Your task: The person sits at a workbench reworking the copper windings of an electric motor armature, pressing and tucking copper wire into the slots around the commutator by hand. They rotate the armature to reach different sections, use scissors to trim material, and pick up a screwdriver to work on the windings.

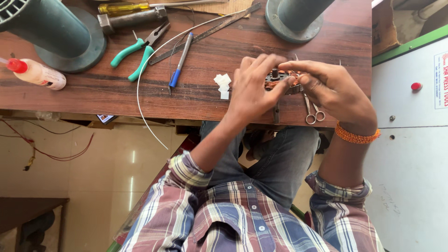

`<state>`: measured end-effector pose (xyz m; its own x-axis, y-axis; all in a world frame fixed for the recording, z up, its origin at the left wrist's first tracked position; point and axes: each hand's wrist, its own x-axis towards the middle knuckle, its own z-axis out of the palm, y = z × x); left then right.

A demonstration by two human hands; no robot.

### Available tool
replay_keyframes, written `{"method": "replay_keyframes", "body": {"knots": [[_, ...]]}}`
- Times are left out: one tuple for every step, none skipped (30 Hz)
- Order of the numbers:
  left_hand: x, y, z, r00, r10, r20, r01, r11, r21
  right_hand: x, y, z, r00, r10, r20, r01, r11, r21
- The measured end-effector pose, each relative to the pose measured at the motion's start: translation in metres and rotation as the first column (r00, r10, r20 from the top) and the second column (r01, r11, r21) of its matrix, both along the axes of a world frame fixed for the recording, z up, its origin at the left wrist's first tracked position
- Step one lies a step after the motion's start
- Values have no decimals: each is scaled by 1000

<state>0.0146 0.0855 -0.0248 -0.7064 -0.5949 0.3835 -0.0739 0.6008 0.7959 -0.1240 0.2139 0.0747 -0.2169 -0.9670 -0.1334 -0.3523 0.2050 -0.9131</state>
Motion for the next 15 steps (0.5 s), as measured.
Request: {"method": "replay_keyframes", "body": {"knots": [[-5, -9, -1, 993, -99, -64, 102, 994, 42, 1, -1, 0, 1000, -17, -11, 17, 1000, -12], [-10, -18, -3, 972, -196, -132, 207, 975, 76, 2, 0, 0, 999, -35, -23, 34, 999, -24], [-14, -26, -5, 936, -288, -201, 312, 944, 103, 4, 1, -1, 998, -54, -33, 53, 998, -36], [-17, -35, -8, 875, -408, -262, 463, 862, 205, 6, 2, -2, 997, -75, -27, 74, 997, -38], [-16, -45, -11, 793, -510, -335, 601, 745, 290, 10, 5, -5, 995, -97, -21, 96, 995, -42], [-16, -55, -14, 693, -588, -416, 720, 596, 356, 14, 8, -8, 993, -120, -14, 119, 992, -44], [-15, -64, -16, 686, -607, -401, 727, 564, 392, 18, 11, -13, 990, -133, -38, 132, 991, -38], [-14, -71, -19, 678, -626, -386, 733, 530, 427, 24, 15, -20, 987, -147, -62, 145, 989, -31], [-13, -76, -21, 667, -646, -372, 736, 494, 463, 29, 18, -26, 983, -161, -85, 159, 987, -25], [-13, -80, -22, 659, -665, -351, 742, 496, 451, 35, 20, -33, 983, -136, -125, 130, 990, -56], [-13, -84, -23, 650, -684, -330, 747, 498, 440, 41, 22, -41, 980, -112, -165, 99, 991, -87], [-14, -87, -22, 642, -702, -308, 753, 500, 429, 45, 23, -48, 975, -88, -206, 65, 991, -116], [-16, -88, -22, 648, -707, -282, 742, 503, 443, 48, 25, -54, 979, -119, -164, 106, 991, -83], [-18, -89, -20, 653, -712, -257, 732, 506, 458, 51, 26, -60, 981, -150, -123, 146, 988, -46], [-20, -90, -18, 657, -717, -232, 721, 508, 472, 52, 28, -65, 979, -184, -83, 184, 983, -8]]}}
